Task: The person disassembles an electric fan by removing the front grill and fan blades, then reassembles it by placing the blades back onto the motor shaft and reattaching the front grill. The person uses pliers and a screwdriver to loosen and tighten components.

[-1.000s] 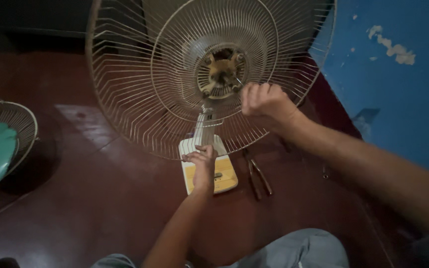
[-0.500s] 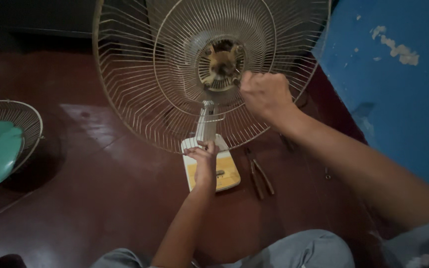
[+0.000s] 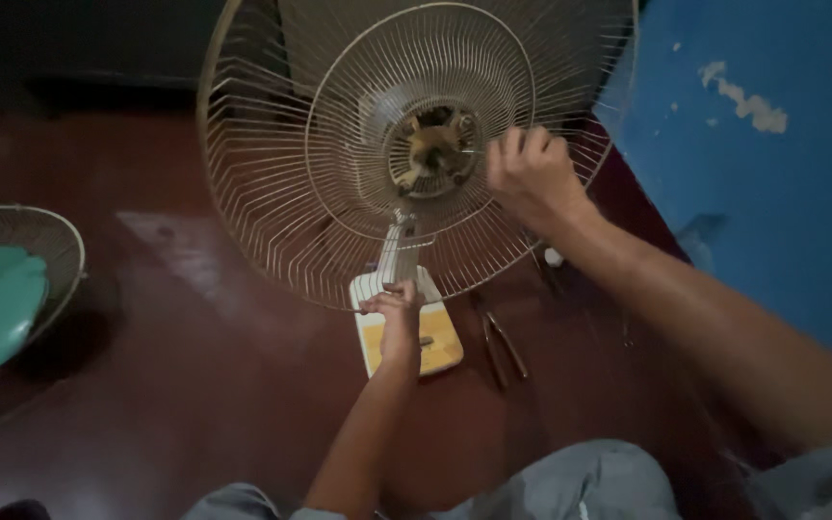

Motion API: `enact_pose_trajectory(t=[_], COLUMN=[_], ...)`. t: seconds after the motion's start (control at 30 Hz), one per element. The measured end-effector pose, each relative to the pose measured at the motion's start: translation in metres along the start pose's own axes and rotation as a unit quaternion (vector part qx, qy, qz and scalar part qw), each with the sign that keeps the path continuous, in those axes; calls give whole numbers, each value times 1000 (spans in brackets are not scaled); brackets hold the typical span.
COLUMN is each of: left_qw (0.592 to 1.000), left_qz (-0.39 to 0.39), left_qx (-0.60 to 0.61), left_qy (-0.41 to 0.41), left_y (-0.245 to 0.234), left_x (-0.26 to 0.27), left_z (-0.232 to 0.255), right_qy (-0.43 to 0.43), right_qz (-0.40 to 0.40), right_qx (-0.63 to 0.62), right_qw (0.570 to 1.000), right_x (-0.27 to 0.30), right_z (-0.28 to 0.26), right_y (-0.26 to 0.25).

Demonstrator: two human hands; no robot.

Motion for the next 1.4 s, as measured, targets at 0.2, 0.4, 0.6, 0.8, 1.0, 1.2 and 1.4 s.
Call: enact_pose_trajectory(t=[0.2, 0.4, 0.6, 0.8, 1.0, 1.2, 1.4], left_qw=[1000, 989, 996, 993, 994, 1000, 1000], left_qz=[-13, -40, -13, -22, -17, 10, -10], left_qx=[22, 134, 83, 112, 106, 4, 15], left_qy=[12, 44, 3, 17, 17, -26, -1], left_y=[-17, -17, -10, -15, -12, -6, -11], left_x=[11, 23, 18, 17, 10, 8, 14], left_z=[-20, -19, -12, -19, -16, -10, -12], right_qy=[-27, 9, 151, 245, 255, 184, 182], right_qz=[17, -97, -189, -291, -147, -17, -14], right_qx=[65, -17, -363, -485, -514, -387, -367], right_qw=[997, 995, 900, 787, 805, 903, 912], right_x=[0, -12, 1, 12, 25, 0, -6], right_z=[-18, -35, -36, -26, -25, -32, -38], right_y=[-4, -1, 5, 5, -46, -71, -63])
Point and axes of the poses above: each hand's wrist, its own x-axis away from the middle knuckle, its own y-axis out of the palm, z = x × y, the point moved 3 cm from there along -x, towards the middle knuckle, and after that the axes turned 10 degrees about -z, right-handed, at the moved point
